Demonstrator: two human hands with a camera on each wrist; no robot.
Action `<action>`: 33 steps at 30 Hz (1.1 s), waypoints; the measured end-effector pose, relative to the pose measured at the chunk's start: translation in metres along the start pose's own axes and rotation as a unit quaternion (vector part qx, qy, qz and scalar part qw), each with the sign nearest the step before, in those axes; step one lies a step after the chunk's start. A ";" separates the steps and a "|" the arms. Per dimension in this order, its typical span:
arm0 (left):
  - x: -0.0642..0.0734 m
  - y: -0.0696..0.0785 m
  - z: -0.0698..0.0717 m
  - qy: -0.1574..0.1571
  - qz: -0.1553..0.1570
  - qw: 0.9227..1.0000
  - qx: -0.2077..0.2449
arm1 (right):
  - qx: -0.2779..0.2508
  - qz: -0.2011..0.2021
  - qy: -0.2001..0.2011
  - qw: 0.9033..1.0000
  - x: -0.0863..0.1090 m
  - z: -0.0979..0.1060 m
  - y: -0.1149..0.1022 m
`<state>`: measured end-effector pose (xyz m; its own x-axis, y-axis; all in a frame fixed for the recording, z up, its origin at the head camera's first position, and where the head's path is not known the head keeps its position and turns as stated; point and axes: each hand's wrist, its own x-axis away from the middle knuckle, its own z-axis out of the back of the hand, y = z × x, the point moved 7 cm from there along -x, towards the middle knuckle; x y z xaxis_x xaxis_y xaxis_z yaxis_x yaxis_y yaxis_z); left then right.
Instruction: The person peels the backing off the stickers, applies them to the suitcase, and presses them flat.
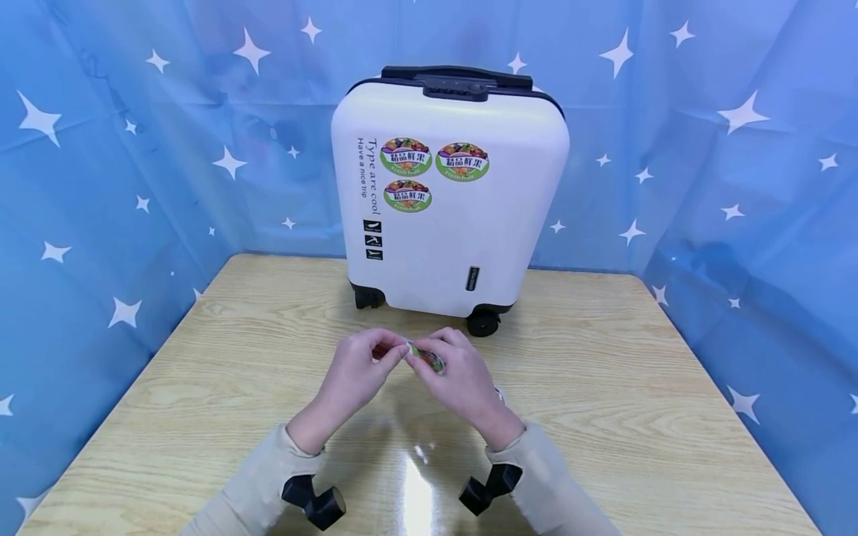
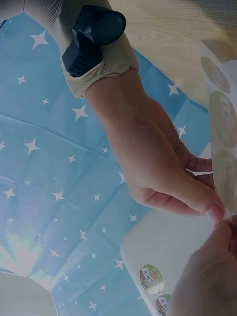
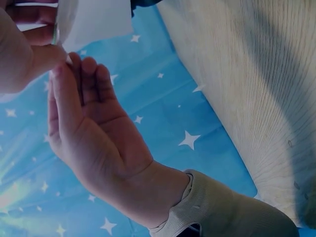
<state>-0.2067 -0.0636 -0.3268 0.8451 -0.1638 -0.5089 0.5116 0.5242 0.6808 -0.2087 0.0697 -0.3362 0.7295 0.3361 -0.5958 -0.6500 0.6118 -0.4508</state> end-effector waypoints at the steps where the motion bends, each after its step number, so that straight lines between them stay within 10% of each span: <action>1: 0.000 0.000 0.000 -0.001 0.001 1.000 0.001 | 0.001 -0.002 0.001 1.000 0.000 0.000 0.000; 33: 0.003 0.006 -0.005 0.000 -0.052 0.998 -0.040 | -0.027 -0.012 0.003 1.000 0.003 0.001 0.000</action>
<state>-0.2012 -0.0571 -0.3266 0.7883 -0.2199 -0.5746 0.5821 0.5688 0.5810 -0.2062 0.0709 -0.3370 0.7443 0.3176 -0.5875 -0.6427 0.5796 -0.5010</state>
